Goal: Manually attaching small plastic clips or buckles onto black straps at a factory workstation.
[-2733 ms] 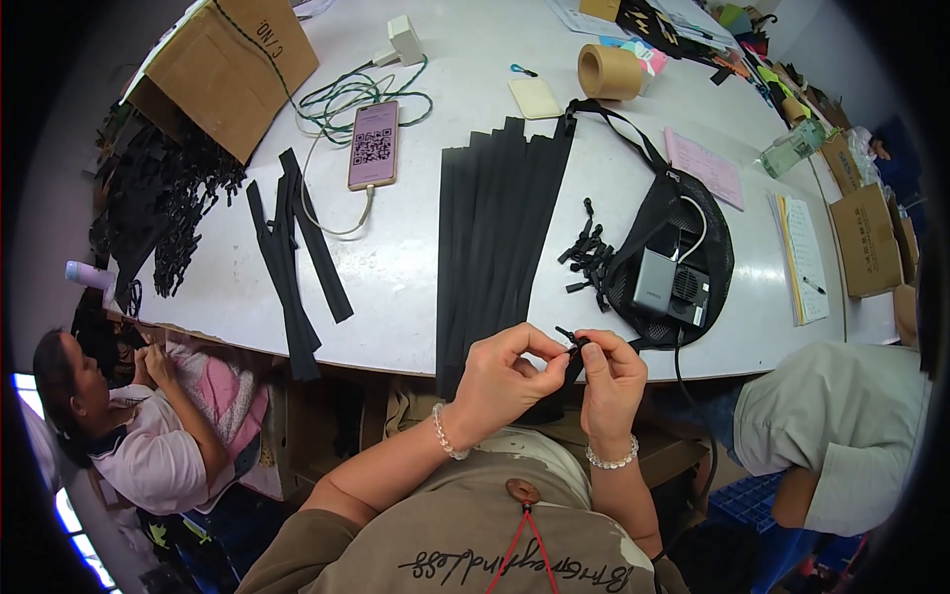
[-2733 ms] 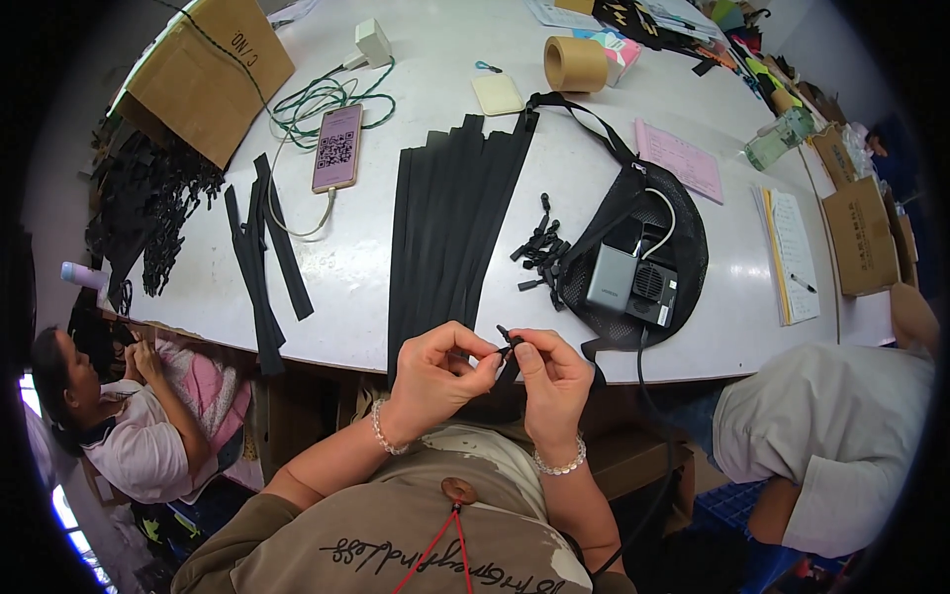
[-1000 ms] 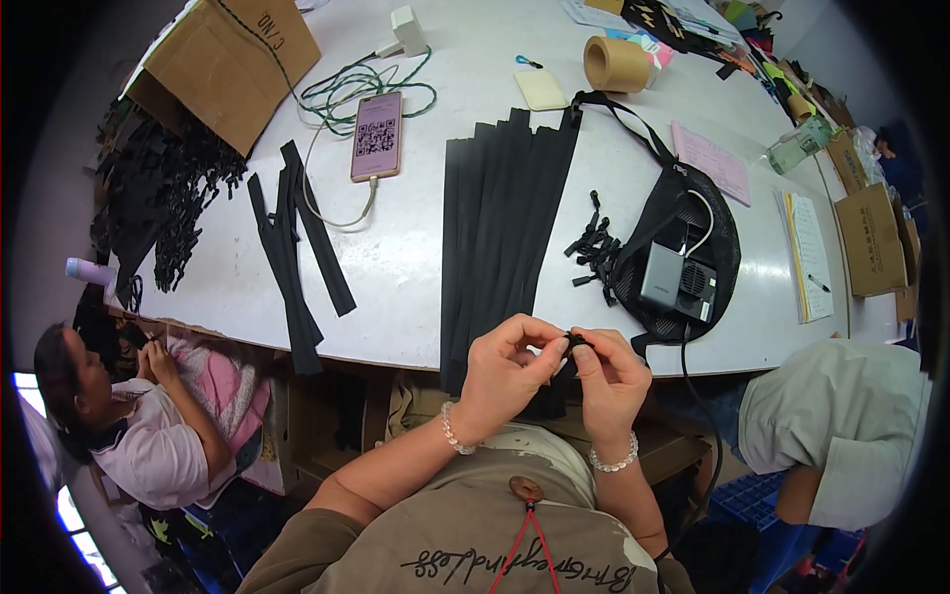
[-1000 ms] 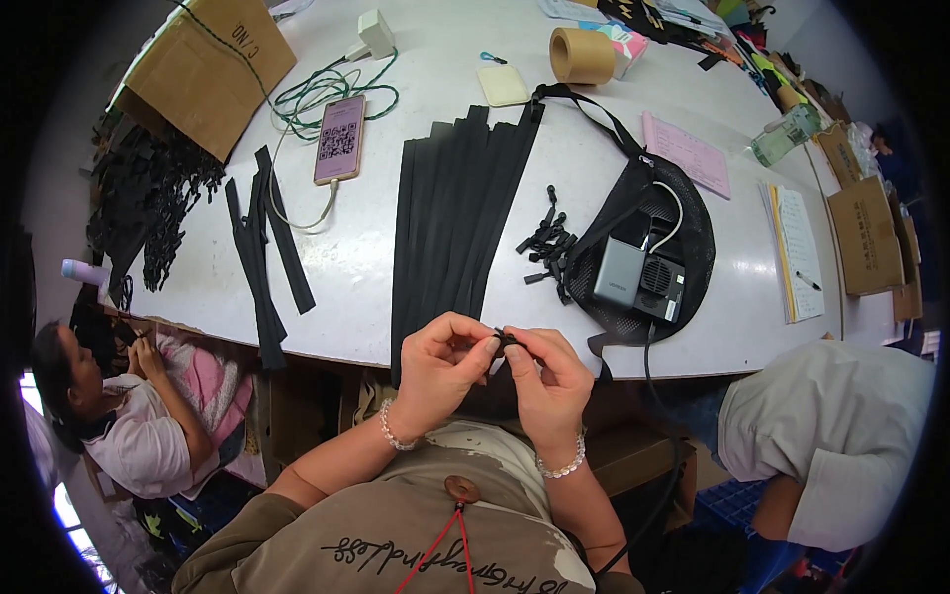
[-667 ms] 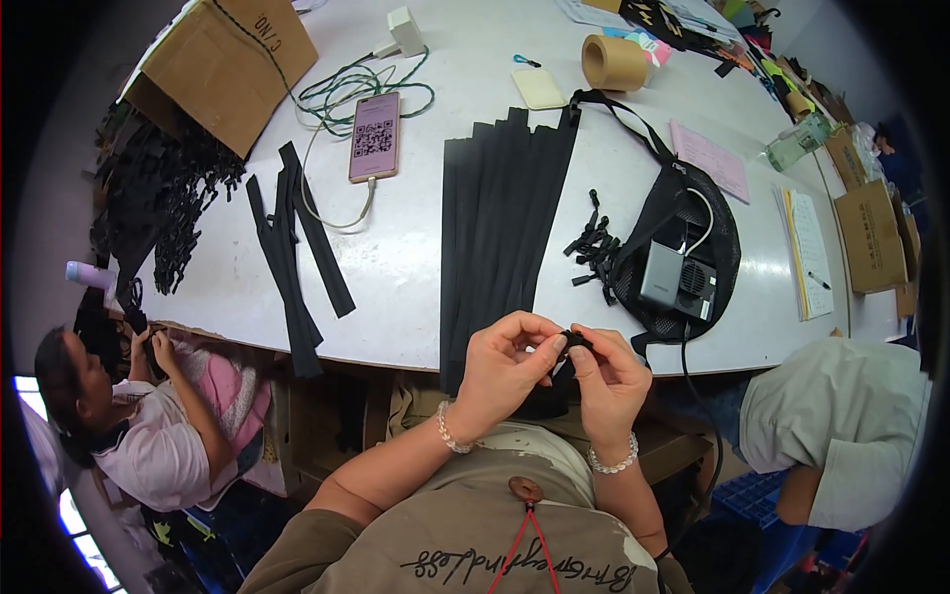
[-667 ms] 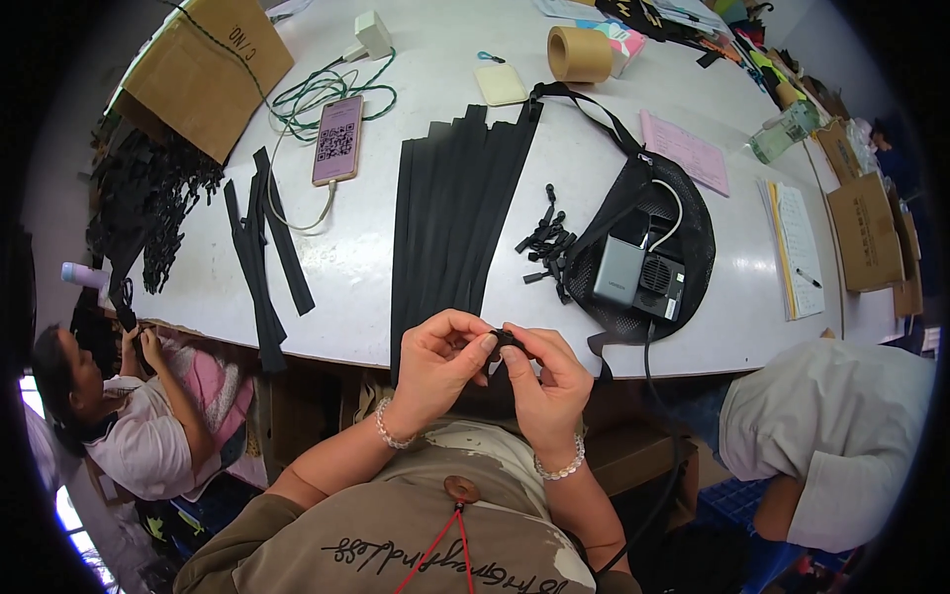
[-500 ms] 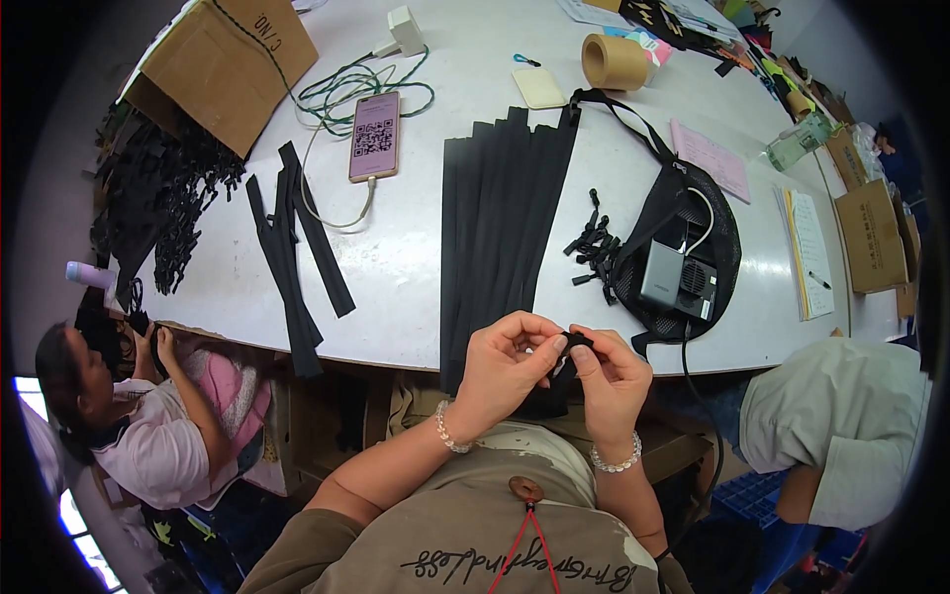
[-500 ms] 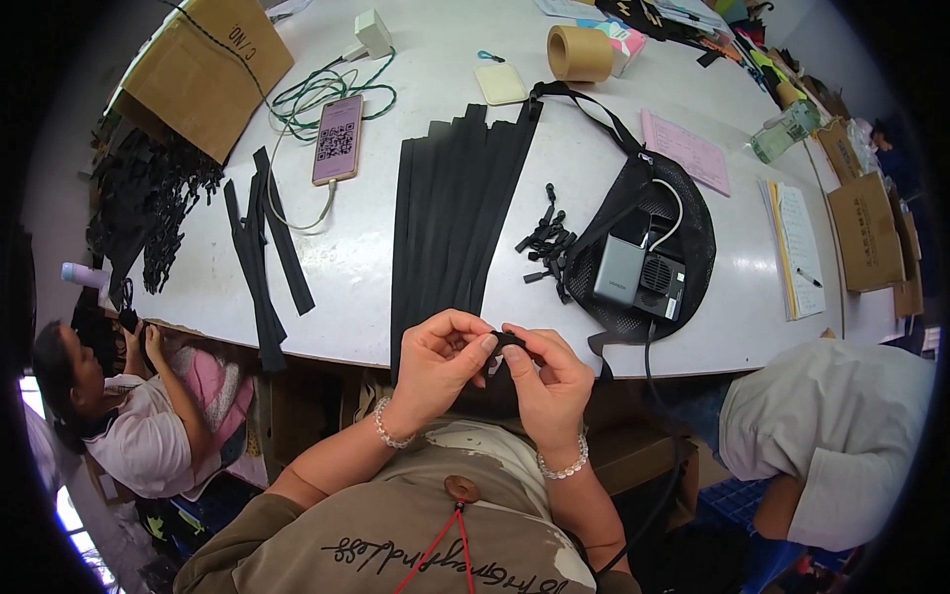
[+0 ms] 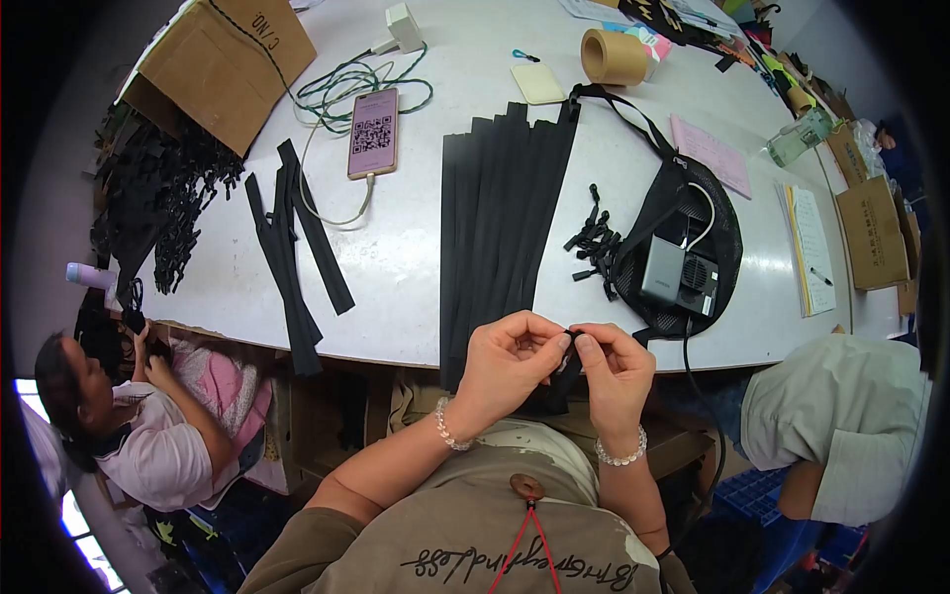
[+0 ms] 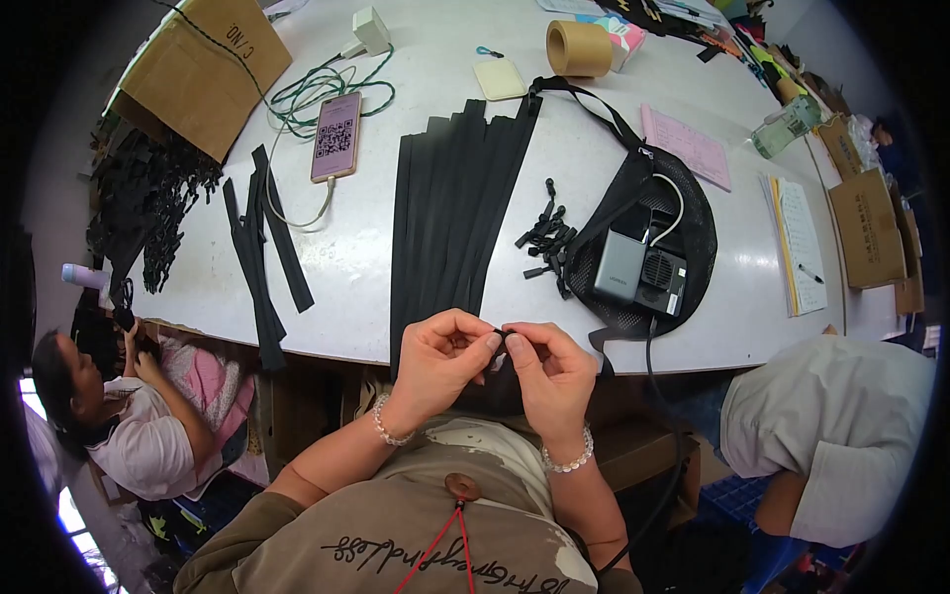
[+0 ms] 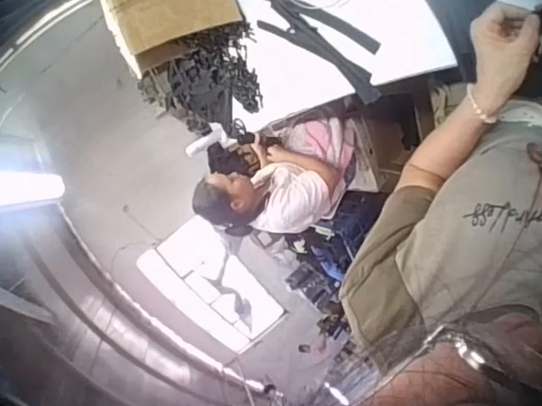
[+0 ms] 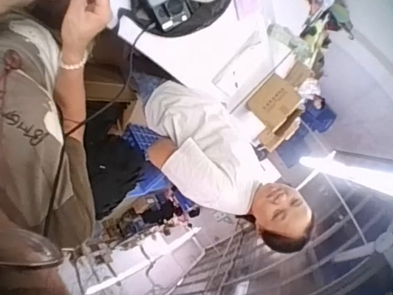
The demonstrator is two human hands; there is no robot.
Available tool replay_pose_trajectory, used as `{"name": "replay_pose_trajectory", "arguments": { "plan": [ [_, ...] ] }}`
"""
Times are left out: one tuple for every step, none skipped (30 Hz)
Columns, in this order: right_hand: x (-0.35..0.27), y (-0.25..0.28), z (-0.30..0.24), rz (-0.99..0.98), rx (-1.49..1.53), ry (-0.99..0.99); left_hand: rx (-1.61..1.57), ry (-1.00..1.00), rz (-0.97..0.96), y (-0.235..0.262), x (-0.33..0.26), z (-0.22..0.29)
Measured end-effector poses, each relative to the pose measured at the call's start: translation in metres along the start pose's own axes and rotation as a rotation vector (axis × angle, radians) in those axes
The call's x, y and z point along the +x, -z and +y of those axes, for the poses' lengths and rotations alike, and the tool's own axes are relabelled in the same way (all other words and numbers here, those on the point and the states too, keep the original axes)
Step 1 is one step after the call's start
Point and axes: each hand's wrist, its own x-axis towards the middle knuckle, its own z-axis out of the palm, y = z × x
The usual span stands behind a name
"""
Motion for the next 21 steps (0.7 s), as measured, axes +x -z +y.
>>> {"name": "replay_pose_trajectory", "arguments": {
  "plan": [
    [0.001, 0.000, 0.001, -0.016, -0.008, -0.001, 0.000, 0.000, 0.001, 0.000, 0.000, -0.001],
    [0.000, 0.000, 0.003, -0.017, -0.007, -0.002, -0.017, -0.028, 0.009, 0.000, 0.000, -0.003],
    [0.000, -0.001, 0.003, -0.010, -0.016, 0.016, -0.034, -0.057, 0.015, -0.001, -0.001, -0.004],
    [0.000, -0.002, 0.004, -0.004, -0.025, 0.034, -0.035, -0.056, 0.014, -0.002, -0.001, -0.004],
    [0.000, -0.002, 0.005, -0.004, -0.026, 0.033, -0.041, -0.059, 0.024, -0.003, -0.001, -0.005],
    [-0.001, -0.002, 0.006, 0.008, -0.050, 0.050, -0.047, -0.062, 0.034, -0.004, -0.002, -0.005],
    [-0.002, -0.002, 0.007, 0.021, -0.074, 0.068, -0.047, -0.061, 0.034, -0.005, -0.002, -0.006],
    [-0.003, -0.002, 0.008, 0.021, -0.074, 0.067, -0.039, -0.075, 0.046, -0.005, -0.002, -0.008],
    [-0.003, -0.002, 0.010, 0.028, -0.100, 0.088, -0.031, -0.090, 0.058, -0.005, -0.002, -0.009],
    [-0.004, -0.002, 0.011, 0.036, -0.127, 0.109, -0.030, -0.089, 0.057, -0.005, -0.002, -0.011],
    [-0.005, -0.003, 0.010, 0.038, -0.126, 0.109, 0.001, -0.109, 0.066, -0.004, -0.002, -0.014],
    [-0.005, -0.004, 0.010, 0.048, -0.215, 0.151, 0.031, -0.129, 0.076, -0.003, -0.002, -0.017],
    [-0.005, -0.005, 0.009, 0.058, -0.304, 0.193, 0.032, -0.129, 0.077, -0.002, -0.001, -0.018],
    [-0.006, -0.004, 0.011, 0.058, -0.303, 0.193, 0.061, -0.111, 0.070, -0.001, 0.000, -0.018],
    [-0.006, -0.002, 0.015, 0.067, -0.316, 0.181, 0.089, -0.095, 0.062, -0.001, 0.002, -0.018],
    [-0.006, 0.001, 0.017, 0.076, -0.328, 0.169, 0.088, -0.095, 0.059, 0.000, 0.000, -0.018],
    [-0.009, 0.004, 0.015, 0.079, -0.330, 0.170, 0.060, -0.017, 0.007, 0.002, -0.002, -0.018],
    [-0.017, 0.008, 0.013, 0.054, -0.220, 0.045, 0.031, 0.058, -0.042, 0.004, -0.005, -0.018],
    [-0.024, 0.012, 0.012, 0.028, -0.110, -0.080, 0.031, 0.055, -0.042, 0.005, -0.010, -0.022],
    [-0.031, 0.018, 0.013, 0.028, -0.110, -0.077, -0.008, 0.121, -0.074, 0.006, -0.018, -0.029],
    [-0.040, 0.026, 0.017, 0.022, -0.051, -0.177, -0.046, 0.191, -0.118, 0.004, -0.026, -0.035]
  ]
}}
